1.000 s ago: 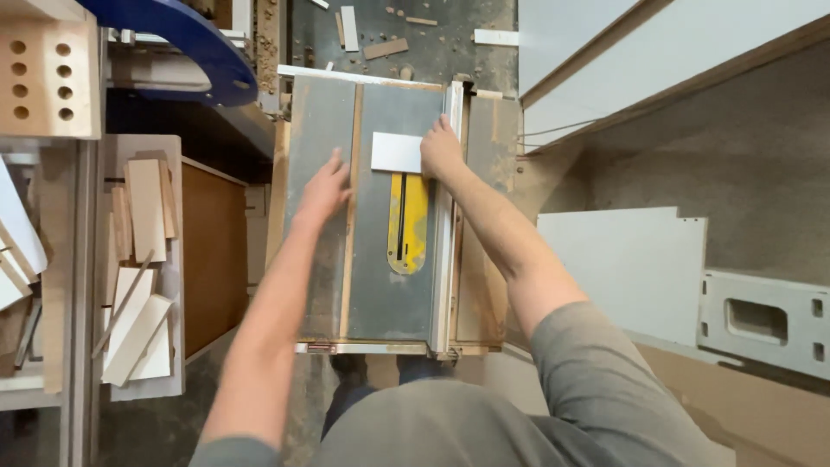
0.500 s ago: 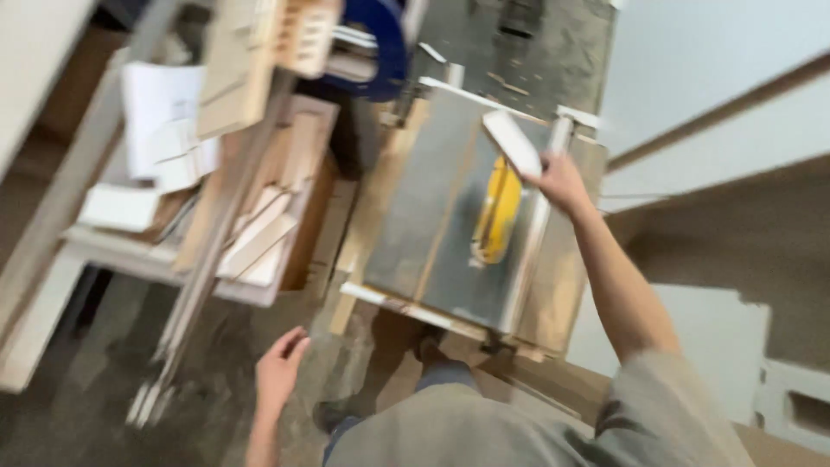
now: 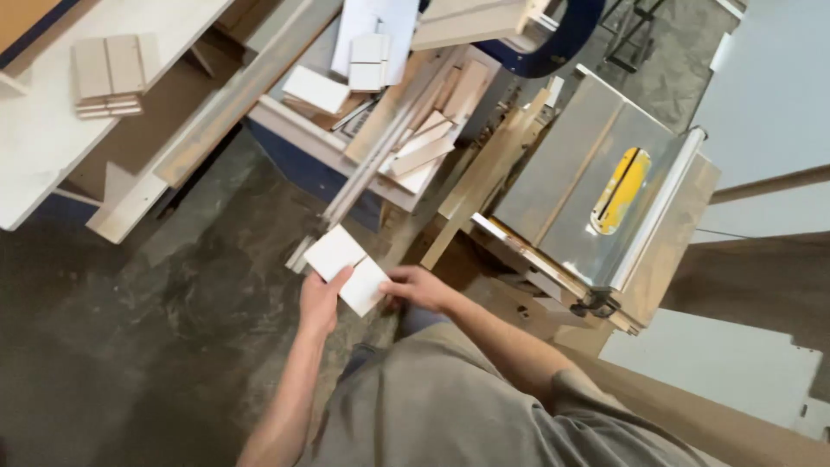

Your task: Inspecting and aligning small wood pieces on a table saw surface

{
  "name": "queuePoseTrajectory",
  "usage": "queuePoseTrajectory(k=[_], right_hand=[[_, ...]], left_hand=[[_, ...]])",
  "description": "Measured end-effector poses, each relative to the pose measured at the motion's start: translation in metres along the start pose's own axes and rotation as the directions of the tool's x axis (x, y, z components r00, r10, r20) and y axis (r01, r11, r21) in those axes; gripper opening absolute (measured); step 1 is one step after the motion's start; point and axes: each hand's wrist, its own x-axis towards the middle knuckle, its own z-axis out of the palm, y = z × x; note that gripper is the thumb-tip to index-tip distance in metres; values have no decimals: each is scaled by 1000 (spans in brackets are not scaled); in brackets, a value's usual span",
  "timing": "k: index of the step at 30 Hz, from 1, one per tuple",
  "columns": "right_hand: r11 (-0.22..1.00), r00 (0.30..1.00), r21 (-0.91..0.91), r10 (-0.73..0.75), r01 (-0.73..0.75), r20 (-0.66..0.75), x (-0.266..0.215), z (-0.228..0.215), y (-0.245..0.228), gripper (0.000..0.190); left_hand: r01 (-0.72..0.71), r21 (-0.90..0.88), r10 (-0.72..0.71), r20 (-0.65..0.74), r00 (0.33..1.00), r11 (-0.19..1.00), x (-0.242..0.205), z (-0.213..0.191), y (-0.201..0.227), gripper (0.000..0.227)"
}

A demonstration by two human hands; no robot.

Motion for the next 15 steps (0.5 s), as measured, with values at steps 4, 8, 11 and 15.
queuePoseTrajectory(k=[4,8,11,15], right_hand=[[986,997,165,-9,22,-76,48,16,-87,24],[982,850,16,-156,189,-503,169,-38,-128,30],[947,675,174,-57,270,-736,342,-158,-51,47],[834,508,379,142,400,-849,454,-213,-65,20]], left_hand=[[-101,7,101,52,994,995,58,-29,19,61],[-79,-158,100,131,986,984,64,-54,76,57],[-28,-13,29,108,994,1000,81,-89,74,52],[324,138,-319,-64,946,936,82,-104,126,45]])
